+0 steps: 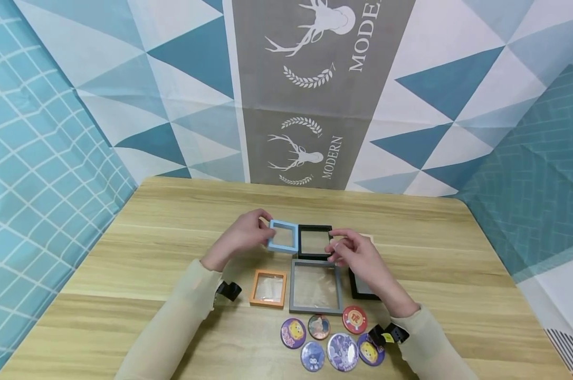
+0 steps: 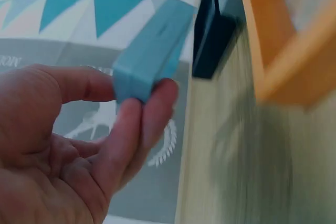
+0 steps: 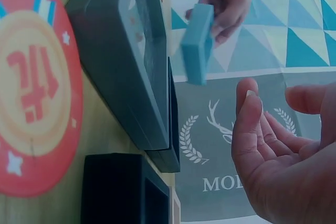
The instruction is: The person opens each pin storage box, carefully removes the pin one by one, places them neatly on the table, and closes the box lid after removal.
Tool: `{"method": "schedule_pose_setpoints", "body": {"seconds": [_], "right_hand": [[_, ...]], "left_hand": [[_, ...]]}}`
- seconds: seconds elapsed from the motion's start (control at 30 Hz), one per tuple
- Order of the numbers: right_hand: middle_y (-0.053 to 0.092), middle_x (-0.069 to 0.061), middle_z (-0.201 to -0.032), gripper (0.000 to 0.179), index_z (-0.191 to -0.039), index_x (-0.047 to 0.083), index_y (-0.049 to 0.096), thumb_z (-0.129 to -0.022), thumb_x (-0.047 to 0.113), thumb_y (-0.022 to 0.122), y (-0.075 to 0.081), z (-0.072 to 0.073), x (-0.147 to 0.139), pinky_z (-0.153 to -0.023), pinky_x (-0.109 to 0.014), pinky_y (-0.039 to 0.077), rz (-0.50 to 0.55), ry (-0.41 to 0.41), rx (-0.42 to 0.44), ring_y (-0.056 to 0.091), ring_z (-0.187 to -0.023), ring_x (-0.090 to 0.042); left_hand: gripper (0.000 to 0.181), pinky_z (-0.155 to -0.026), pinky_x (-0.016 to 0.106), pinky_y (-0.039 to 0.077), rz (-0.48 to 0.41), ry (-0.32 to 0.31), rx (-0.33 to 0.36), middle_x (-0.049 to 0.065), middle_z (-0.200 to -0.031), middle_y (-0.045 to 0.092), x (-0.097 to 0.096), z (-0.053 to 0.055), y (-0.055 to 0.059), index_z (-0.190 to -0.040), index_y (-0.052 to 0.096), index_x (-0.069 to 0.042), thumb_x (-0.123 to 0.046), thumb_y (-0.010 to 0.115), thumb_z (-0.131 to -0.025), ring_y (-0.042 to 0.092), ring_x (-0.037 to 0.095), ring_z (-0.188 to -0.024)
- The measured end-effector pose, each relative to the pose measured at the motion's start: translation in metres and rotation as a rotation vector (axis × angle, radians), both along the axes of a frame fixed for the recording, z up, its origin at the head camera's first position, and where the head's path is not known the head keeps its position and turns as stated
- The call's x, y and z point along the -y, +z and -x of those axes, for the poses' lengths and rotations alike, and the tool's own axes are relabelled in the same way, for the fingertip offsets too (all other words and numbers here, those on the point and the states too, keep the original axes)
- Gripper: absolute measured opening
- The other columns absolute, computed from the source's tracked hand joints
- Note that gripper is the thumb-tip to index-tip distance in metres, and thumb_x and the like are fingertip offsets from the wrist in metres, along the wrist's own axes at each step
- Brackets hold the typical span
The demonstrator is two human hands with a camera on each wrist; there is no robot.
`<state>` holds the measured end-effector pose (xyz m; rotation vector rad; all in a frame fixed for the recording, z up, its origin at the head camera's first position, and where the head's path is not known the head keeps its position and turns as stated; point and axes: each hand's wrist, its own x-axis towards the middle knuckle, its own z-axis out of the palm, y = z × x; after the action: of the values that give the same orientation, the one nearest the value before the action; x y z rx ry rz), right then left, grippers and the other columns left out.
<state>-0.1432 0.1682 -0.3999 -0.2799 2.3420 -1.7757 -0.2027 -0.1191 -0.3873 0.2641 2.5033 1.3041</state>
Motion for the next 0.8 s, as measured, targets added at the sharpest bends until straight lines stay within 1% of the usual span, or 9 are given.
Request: {"method": "schedule_pose_setpoints", "body": {"seconds": [0.1,0.2,0.27,0.33,0.47,0.53,0.63,0.73,0.8], "right_hand": [[0.068,-0.018,-0.106,0.033,-0.136,0.000,0.052,-0.104,0.009,0.050,0.002,0.002,0.002,-0.076,-0.041,0.057,-0.026,0.028,-0.011,0.068,-0.088,-0.028],[0.068,-0.022,-0.108,0.031,-0.133,-0.001,0.053,-0.104,0.009,0.051,0.002,0.002,0.003,-0.077,-0.045,0.056,-0.049,0.049,-0.015,0.068,-0.088,-0.029],[0.067,-0.023,-0.108,0.031,-0.133,-0.001,0.053,-0.104,0.010,0.052,0.001,0.001,0.003,-0.078,-0.046,0.056,-0.059,0.055,-0.015,0.067,-0.088,-0.029],[0.067,-0.021,-0.107,0.030,-0.131,0.000,0.055,-0.104,0.010,0.053,0.000,0.000,0.001,-0.077,-0.046,0.056,-0.068,0.053,-0.019,0.068,-0.087,-0.028],[0.068,-0.019,-0.105,0.029,-0.130,0.000,0.056,-0.103,0.010,0.054,-0.002,-0.001,-0.002,-0.075,-0.046,0.056,-0.104,0.045,-0.048,0.068,-0.086,-0.028],[0.069,-0.017,-0.104,0.028,-0.128,0.000,0.058,-0.103,0.011,0.055,-0.003,-0.001,-0.003,-0.073,-0.045,0.057,-0.140,0.039,-0.081,0.068,-0.086,-0.029],[0.070,-0.011,-0.098,0.026,-0.124,0.002,0.062,-0.101,0.013,0.059,-0.003,-0.001,-0.004,-0.071,-0.040,0.056,-0.241,0.020,-0.169,0.068,-0.084,-0.027],[0.070,-0.005,-0.095,0.025,-0.122,0.002,0.065,-0.100,0.014,0.062,-0.003,-0.001,-0.004,-0.073,-0.037,0.055,-0.351,-0.006,-0.275,0.066,-0.086,-0.021],[0.070,-0.004,-0.099,0.027,-0.122,0.002,0.066,-0.099,0.015,0.063,-0.003,-0.001,-0.004,-0.077,-0.037,0.055,-0.417,-0.025,-0.331,0.065,-0.090,-0.019]], "left_hand": [[0.035,-0.060,0.031,0.051,0.077,0.018,-0.005,0.009,-0.086,0.067,0.007,0.005,-0.002,-0.123,0.054,-0.001,-0.015,0.066,-0.093,0.067,0.024,-0.071],[0.033,-0.059,0.030,0.049,0.131,0.026,-0.014,0.009,-0.086,0.066,0.010,0.007,-0.007,-0.120,0.055,-0.001,-0.015,0.067,-0.093,0.063,0.022,-0.071],[0.031,-0.059,0.030,0.049,0.156,0.024,-0.022,0.008,-0.087,0.065,0.010,0.008,-0.011,-0.117,0.057,-0.001,-0.016,0.068,-0.092,0.062,0.021,-0.071],[0.030,-0.061,0.030,0.049,0.170,0.016,-0.014,0.007,-0.088,0.064,0.010,0.008,-0.015,-0.116,0.057,-0.002,-0.017,0.068,-0.093,0.061,0.021,-0.072],[0.032,-0.066,0.033,0.049,0.205,0.010,0.006,0.006,-0.083,0.064,0.008,0.005,-0.018,-0.117,0.057,-0.004,-0.023,0.069,-0.094,0.061,0.021,-0.072],[0.036,-0.070,0.035,0.049,0.242,0.002,-0.011,0.005,-0.084,0.064,0.005,0.004,-0.019,-0.119,0.057,-0.004,-0.027,0.070,-0.094,0.061,0.021,-0.073],[0.045,-0.076,0.039,0.051,0.332,-0.027,-0.074,0.005,-0.090,0.063,0.000,0.002,-0.017,-0.124,0.057,-0.001,-0.033,0.069,-0.094,0.059,0.020,-0.078],[0.052,-0.079,0.042,0.052,0.428,-0.043,-0.141,0.010,-0.103,0.063,-0.007,-0.001,-0.012,-0.129,0.055,0.000,-0.038,0.067,-0.095,0.059,0.022,-0.082],[0.055,-0.078,0.044,0.053,0.482,-0.038,-0.178,0.013,-0.112,0.062,-0.011,-0.005,-0.010,-0.132,0.055,-0.001,-0.042,0.065,-0.096,0.060,0.024,-0.083]]}}
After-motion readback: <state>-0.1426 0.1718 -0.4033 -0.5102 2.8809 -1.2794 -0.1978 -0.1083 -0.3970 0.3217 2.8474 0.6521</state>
